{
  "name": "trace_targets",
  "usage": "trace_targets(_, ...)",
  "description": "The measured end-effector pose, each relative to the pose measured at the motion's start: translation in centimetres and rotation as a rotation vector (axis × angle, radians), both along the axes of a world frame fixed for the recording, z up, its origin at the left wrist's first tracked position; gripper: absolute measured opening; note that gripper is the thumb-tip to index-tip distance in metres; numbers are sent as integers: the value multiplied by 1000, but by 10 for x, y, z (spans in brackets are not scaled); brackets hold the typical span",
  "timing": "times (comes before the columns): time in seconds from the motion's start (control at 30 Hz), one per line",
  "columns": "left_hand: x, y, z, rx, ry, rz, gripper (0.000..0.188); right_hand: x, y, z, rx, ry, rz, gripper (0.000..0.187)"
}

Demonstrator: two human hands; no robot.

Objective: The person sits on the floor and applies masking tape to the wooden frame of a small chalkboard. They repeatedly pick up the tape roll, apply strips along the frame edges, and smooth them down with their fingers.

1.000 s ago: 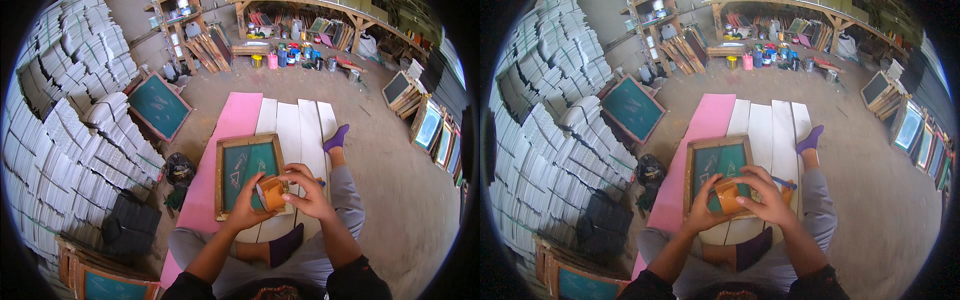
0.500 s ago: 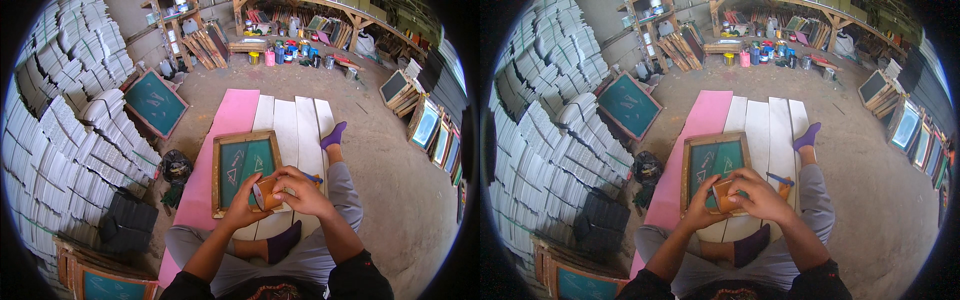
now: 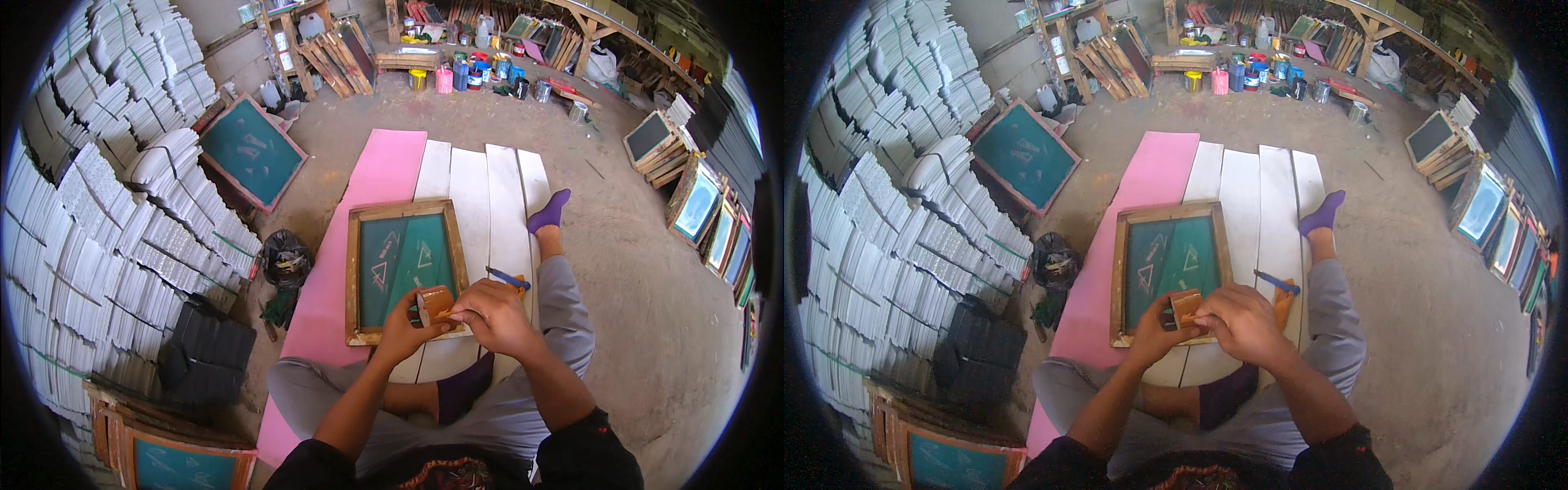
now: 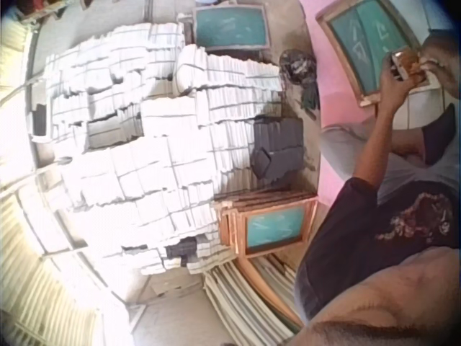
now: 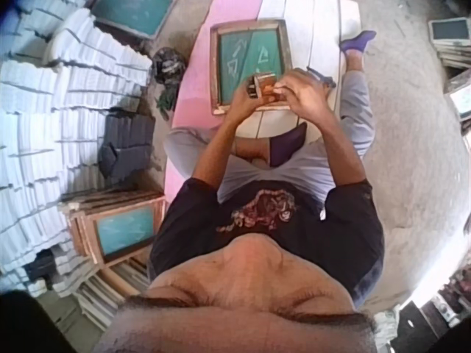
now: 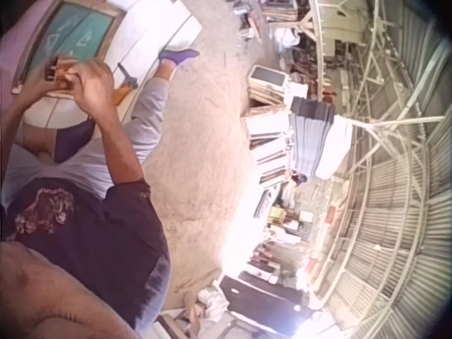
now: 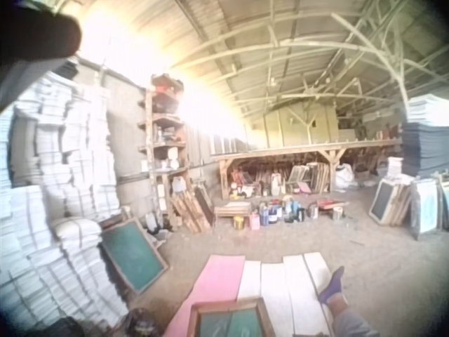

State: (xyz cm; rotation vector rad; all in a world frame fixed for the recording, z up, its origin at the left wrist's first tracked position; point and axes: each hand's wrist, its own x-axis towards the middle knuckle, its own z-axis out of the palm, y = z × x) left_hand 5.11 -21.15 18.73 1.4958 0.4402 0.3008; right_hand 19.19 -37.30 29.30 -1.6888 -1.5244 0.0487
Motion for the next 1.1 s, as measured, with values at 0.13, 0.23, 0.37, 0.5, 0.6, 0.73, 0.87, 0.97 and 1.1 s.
trace_targets(0.13, 2, -3, -6, 238, 0, 96, 101, 3, 7, -5, -17, 16, -11, 10)
trace_targets(0.23, 4, 2, 6, 663, -173, 172, 84, 6, 14, -5, -37, 1, -11, 9)
trace_targets(0.37, 14, 13, 55, 686, -281, -54, 44, 12, 19, -2, -54, 15, 20, 8)
trace_targets(0.5, 24, 17, 76, 702, -196, -91, 24, 18, 19, -4, -51, 75, 42, 9)
trace_targets(0.6, 30, 17, 80, 725, -143, -126, 23, 21, 16, -11, -8, 161, 7, 16)
trace_targets(0.73, 42, 10, 96, 740, 3, -123, 24, 16, 8, -18, 147, 308, -204, 41)
trace_targets(0.87, 52, 7, 92, 668, -27, -64, 28, 13, -5, -70, 275, 556, -347, 70)
trace_targets(0.97, 59, 5, 89, 701, -12, -26, 28, -3, -7, -119, 240, 551, -382, 79)
trace_targets(1.1, 58, 3, 86, 511, 31, -2, 25, -20, 0, -164, 192, 559, -439, 73)
